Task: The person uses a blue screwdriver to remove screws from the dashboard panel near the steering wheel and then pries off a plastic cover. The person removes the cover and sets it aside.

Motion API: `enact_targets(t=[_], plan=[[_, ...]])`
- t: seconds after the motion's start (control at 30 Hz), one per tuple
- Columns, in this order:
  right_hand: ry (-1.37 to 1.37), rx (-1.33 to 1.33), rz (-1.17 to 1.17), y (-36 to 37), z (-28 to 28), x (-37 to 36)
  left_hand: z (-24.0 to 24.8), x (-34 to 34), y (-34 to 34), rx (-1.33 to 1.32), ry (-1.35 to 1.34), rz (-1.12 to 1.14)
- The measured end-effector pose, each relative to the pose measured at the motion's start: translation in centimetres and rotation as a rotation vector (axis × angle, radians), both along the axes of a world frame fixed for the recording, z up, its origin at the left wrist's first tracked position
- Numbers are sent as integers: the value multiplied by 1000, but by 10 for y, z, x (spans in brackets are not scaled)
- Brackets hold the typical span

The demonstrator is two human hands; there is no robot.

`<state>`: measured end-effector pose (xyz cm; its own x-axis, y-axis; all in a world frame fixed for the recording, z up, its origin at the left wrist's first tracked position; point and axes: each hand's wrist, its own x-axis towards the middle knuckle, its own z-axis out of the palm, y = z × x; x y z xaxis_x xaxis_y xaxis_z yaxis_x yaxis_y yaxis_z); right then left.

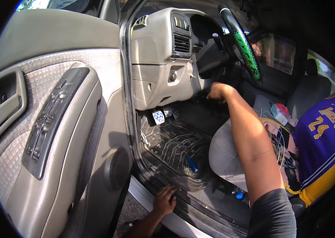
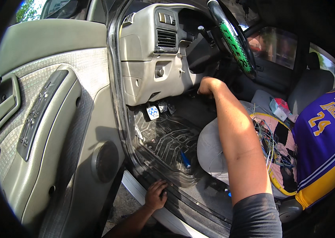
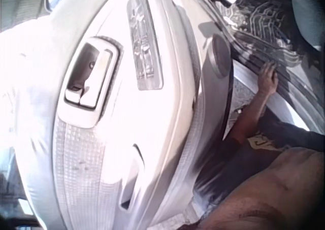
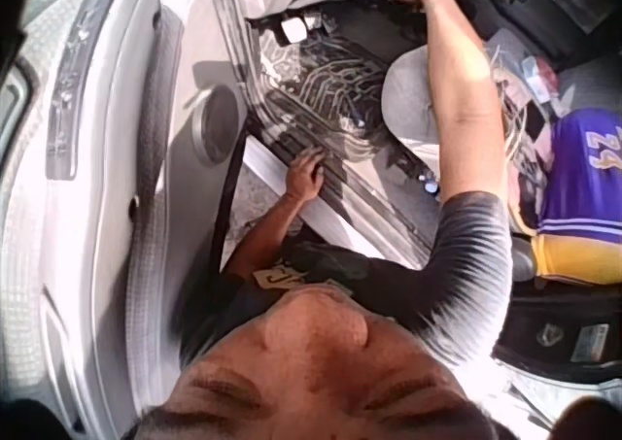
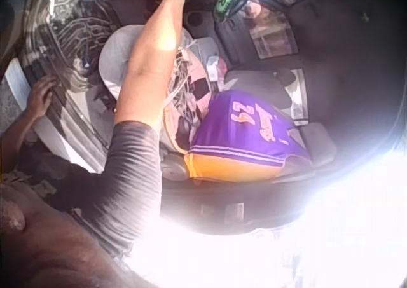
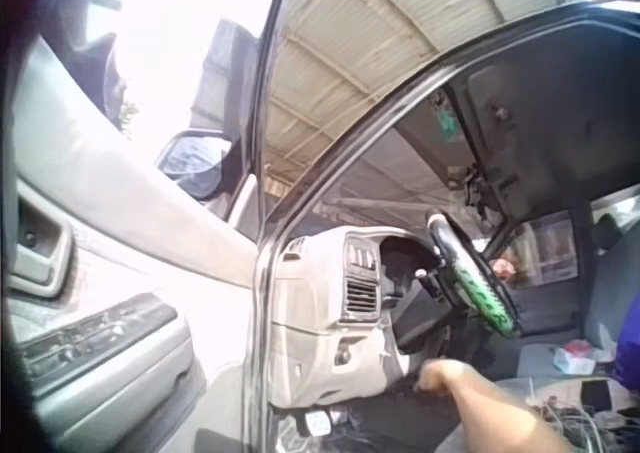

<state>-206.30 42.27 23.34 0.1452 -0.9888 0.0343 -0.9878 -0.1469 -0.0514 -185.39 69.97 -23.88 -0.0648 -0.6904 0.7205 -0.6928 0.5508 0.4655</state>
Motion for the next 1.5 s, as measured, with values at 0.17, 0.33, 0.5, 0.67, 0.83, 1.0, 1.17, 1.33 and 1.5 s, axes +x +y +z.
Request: enact_targets(t=[0.17, 0.33, 0.5, 0.67, 0.83, 1.0, 1.17, 1.33, 1.5], plan=[[-131, 299, -47, -24, -39, -38, 2, -6, -3, 12, 18, -32], [-205, 192, 35, -29, -42, -39, -1, -1, -1, 49, -57, 22], [-263, 296, 27, -26, -46, -46, -5, -5, -4, 43, -60, 18], [-201, -14, 283, 43, 9, -19, -3, -8, -1, 70, -56, 15], [235, -480, 737, 152, 22, 90, -3, -6, -1, 85, -51, 17], [15, 79, 821, 126, -72, 194, -3, 2, 3, 122, -75, 30], [25, -103, 914, -34, -256, 162, -2, -16, -2, 140, -89, -48], [135, -139, 615, -32, -350, 171, -11, 8, 1, 118, -84, 1], [-631, 414, 483, -22, -372, 154, -15, 8, 1, 120, -31, 6]])
